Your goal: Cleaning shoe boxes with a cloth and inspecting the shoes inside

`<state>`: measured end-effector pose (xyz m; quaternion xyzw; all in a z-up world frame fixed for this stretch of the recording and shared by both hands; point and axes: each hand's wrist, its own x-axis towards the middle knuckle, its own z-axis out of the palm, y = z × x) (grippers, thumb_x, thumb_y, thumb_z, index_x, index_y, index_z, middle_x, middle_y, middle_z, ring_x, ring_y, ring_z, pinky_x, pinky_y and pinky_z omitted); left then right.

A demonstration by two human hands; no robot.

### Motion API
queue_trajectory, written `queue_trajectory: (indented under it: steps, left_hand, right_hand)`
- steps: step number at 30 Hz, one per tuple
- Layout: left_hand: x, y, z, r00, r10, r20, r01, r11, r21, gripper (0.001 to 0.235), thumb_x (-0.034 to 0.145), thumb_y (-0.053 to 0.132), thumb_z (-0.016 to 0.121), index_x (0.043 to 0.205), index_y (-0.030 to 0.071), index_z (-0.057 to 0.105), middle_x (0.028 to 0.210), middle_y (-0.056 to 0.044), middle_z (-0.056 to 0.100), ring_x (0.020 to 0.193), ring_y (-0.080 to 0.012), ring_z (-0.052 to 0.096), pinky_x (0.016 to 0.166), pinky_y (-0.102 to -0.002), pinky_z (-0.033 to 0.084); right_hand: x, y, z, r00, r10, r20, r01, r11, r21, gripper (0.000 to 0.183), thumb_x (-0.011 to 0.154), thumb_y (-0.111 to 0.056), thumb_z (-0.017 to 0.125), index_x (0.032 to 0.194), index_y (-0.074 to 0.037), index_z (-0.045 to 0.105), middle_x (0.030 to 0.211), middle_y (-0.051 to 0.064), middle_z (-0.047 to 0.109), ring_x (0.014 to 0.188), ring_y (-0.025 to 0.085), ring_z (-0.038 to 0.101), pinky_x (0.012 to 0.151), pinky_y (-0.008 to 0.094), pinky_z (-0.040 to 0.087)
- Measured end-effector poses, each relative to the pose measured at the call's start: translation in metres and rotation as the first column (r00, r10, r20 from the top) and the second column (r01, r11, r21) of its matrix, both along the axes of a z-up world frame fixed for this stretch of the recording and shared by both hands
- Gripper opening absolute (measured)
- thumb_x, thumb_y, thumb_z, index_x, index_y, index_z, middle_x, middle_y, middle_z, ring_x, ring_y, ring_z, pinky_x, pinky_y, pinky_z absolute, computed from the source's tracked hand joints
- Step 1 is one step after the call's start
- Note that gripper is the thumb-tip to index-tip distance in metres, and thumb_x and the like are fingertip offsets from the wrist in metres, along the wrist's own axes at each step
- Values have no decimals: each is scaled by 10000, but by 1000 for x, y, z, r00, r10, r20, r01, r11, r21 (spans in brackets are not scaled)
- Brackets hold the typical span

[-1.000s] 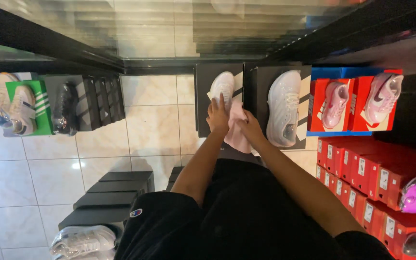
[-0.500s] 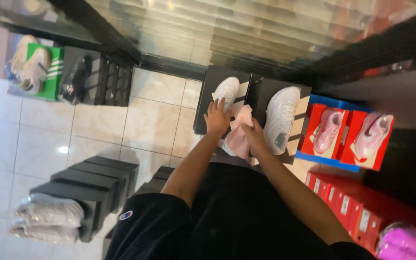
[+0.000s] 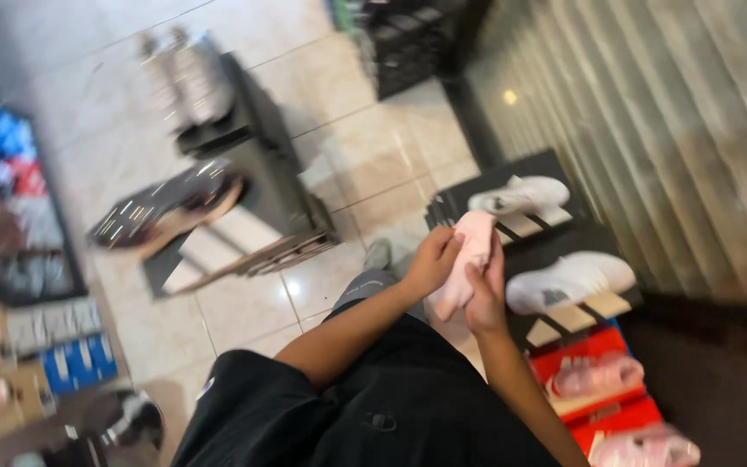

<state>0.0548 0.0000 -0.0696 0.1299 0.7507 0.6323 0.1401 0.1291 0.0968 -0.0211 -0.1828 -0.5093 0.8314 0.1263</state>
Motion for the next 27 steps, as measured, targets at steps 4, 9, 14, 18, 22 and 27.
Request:
queue_trajectory:
  steps: [4, 9, 14, 18, 22, 27]
  left_hand:
    - [14, -83, 35, 961, 252, 118, -258, 965, 38, 310, 1086, 380, 511, 1073, 130, 694, 946, -123, 665, 942, -293, 671, 806, -416, 559]
    - [22, -176, 52, 937, 322, 133, -341, 925, 165, 285, 1082, 369, 548, 1117, 128, 696, 936, -111, 667, 872, -222, 670, 734, -369, 578]
    - [2, -335, 127, 867, 4, -498, -161, 948, -274, 214, 933, 218, 662, 1107, 95, 685, 1059, -180, 705, 1036, -437, 674, 891, -531, 551]
    - [-34, -461, 135, 626, 303, -719, -528, 843, -104, 321, 870, 311, 799, 1100, 119, 683, 1206, -92, 691, 1246, -328, 592, 1097, -468, 410]
    - [-51, -547, 102, 859, 336, -386, -441, 869, -225, 1026, 659, 348, 937, 1508, 66, 435, 1436, -263, 538, 1374, -472, 450, 1204, -535, 311]
    - [-61, -565, 84, 946, 290, -146, -320, 907, -273, 1208, 587, 311, 974, 1581, 91, 324, 1410, -162, 617, 1360, -388, 506, 1141, -498, 442]
  right_hand:
    - [-3, -57, 7, 931, 336, -139, -296, 922, 249, 912, 896, -55, 662, 1637, -86, 132, 1616, 205, 303, 1464, 275, 328, 1222, 456, 276]
    - [-12, -122, 7, 892, 437, -115, -323, 795, 514, 746, 880, -74, 743, 1541, -21, 401, 1431, 176, 544, 1321, 228, 503, 1143, 441, 404]
    - [-43, -180, -17, 960, 278, -45, -271, 955, 122, 595, 942, -84, 564, 1518, -105, 416, 1349, 167, 591, 1234, 250, 606, 1095, 447, 476]
    - [-75, -249, 2, 988, 156, -22, -154, 986, 61, 529, 945, -118, 569, 1468, -128, 493, 1326, 143, 616, 1175, 249, 645, 1024, 402, 526]
    - [-100, -289, -14, 997, 73, 29, -74, 996, 40, 527, 948, -109, 588, 1462, -168, 490, 1322, 122, 623, 1161, 234, 656, 1008, 391, 547]
    - [-101, -329, 23, 992, 60, 113, -54, 997, -53, 520, 973, -162, 569, 1486, -193, 487, 1325, 139, 634, 1172, 266, 677, 999, 409, 568]
